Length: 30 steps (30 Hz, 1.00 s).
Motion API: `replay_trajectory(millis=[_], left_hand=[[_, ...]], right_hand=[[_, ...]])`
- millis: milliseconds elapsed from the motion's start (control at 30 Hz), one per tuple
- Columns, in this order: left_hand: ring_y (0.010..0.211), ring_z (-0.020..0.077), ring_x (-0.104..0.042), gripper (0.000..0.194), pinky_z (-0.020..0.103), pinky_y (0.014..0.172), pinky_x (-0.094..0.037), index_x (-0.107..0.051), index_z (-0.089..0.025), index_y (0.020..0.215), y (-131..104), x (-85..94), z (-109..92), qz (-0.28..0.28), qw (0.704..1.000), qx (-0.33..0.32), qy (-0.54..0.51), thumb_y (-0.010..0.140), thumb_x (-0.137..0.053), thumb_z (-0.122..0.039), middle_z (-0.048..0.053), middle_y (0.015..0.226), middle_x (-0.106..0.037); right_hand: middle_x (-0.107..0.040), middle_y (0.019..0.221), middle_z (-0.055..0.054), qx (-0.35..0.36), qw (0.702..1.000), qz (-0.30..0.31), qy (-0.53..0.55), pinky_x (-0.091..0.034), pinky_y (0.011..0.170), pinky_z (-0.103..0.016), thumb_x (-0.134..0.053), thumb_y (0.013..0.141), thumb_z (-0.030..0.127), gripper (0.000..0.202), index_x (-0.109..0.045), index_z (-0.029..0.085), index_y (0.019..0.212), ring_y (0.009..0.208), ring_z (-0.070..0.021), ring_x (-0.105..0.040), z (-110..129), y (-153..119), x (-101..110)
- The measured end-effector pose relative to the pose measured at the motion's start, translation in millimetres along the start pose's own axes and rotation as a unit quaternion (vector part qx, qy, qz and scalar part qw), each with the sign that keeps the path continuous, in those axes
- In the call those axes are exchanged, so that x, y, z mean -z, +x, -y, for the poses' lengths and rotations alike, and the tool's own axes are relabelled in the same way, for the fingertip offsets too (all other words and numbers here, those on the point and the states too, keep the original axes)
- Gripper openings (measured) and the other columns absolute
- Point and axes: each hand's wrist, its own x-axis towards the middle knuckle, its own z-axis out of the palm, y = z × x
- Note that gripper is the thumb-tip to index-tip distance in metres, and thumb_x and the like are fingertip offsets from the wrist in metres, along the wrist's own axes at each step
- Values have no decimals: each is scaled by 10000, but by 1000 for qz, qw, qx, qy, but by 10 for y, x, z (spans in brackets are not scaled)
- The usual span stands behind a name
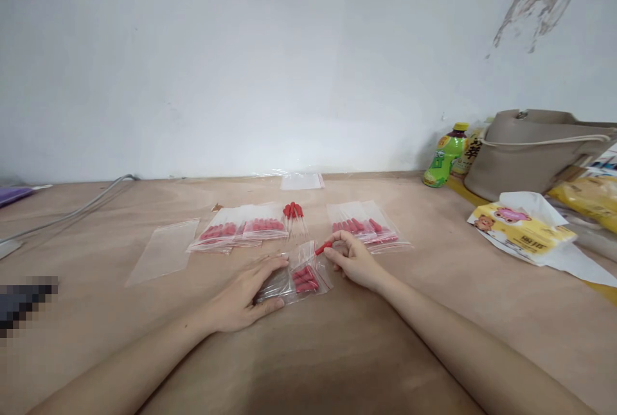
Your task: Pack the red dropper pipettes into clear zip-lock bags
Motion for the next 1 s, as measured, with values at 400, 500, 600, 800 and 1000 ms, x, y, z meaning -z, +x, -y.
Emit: replay_trajectory(millis=[400, 500, 600, 800, 1000], left_hand=[[1199, 240, -372, 537, 410, 991, -318, -293, -208, 1275, 2, -9, 16, 1, 1000, 5, 9, 814, -522, -361, 89, 1293, -414], [1209, 240, -359, 533, 408, 989, -322, -293, -214, 1278, 3, -6, 14, 7, 1000, 8, 9, 817, -517, -361, 81, 1300, -408], [1215, 245, -351, 534, 414, 987, -323, -285, -216, 1285, 1, -5, 20, 9, 1000, 8, 11, 824, -504, -371, 82, 1310, -398], [1202, 250, -366, 541, 417, 974, -336, -280, -215, 1289, -2, -16, 37, -4, 1000, 2, 17, 826, -500, -386, 90, 1301, -407], [1197, 249, -375, 531, 412, 976, -338, -293, -205, 1280, -2, -20, 29, -3, 1000, 2, 16, 826, -499, -388, 98, 1301, -407]], right_hand=[[-506, 564, 39, 66, 988, 87, -111, -336, 448, -196, -559, 726, 412, 330, -608, 159, 932, 461, -60, -412, -8, 115, 0], [-547, 615, 23, 31, 994, 60, -86, -361, 446, -199, -553, 725, 427, 343, -591, 160, 937, 464, -65, -442, -60, 160, -44], [-565, 630, 14, 25, 996, -3, -90, -367, 435, -197, -569, 705, 434, 309, -567, 166, 859, 472, -75, -464, -71, 181, -84], [-589, 604, -6, 58, 966, -104, -228, -377, 493, -217, -542, 726, 366, 210, -590, 162, 714, 541, -111, -516, 93, 100, -172], [-646, 671, -14, 55, 987, -6, -148, -431, 567, -242, -560, 683, 271, 143, -629, 158, 736, 607, -130, -566, 162, 53, -183]])
